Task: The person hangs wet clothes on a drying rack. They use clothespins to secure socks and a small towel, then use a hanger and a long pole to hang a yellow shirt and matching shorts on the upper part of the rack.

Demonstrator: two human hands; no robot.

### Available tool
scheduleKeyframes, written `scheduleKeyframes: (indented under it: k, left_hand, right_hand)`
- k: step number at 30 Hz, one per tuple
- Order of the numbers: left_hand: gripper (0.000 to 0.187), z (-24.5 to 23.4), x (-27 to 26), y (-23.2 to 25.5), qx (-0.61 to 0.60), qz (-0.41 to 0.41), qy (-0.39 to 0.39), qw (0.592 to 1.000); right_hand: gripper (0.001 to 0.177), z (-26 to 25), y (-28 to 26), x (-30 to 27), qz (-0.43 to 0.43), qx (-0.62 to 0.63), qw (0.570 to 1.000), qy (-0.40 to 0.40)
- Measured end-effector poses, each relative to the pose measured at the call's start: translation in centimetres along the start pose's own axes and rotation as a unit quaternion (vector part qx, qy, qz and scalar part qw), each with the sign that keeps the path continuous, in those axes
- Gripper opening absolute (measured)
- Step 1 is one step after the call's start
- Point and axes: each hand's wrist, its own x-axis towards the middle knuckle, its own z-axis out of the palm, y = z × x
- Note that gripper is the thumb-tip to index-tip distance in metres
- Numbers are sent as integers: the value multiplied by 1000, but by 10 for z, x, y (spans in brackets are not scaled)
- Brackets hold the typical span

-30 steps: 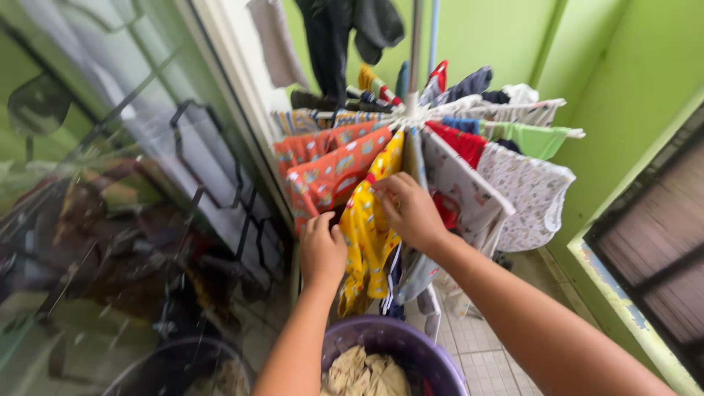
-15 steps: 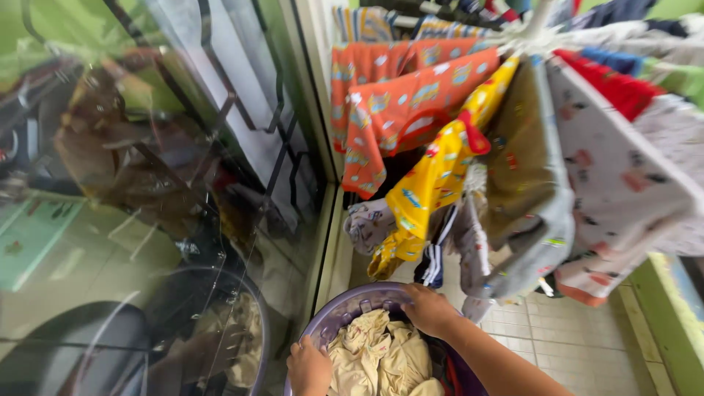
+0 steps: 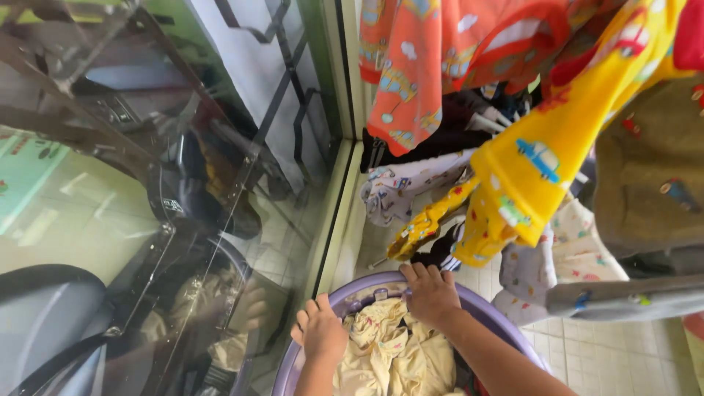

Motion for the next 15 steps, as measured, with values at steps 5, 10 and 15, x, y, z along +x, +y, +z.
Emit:
scheduleKeyframes:
  k: [5,10,15]
  left_hand:
    - [56,-6,-8,-10,-8,16,-21,1000]
    - [56,6,-35,-32,-11,17,-20,1000]
    - [54,-10,-72,-37,-20,7,-72,997]
  right_hand:
    - [68,0,-9,-10,15,-24,1000,-13]
    - [67,5,-26,-41,17,-30,998,-53]
    - [66,14,-29,-74,12,-19,999,-40]
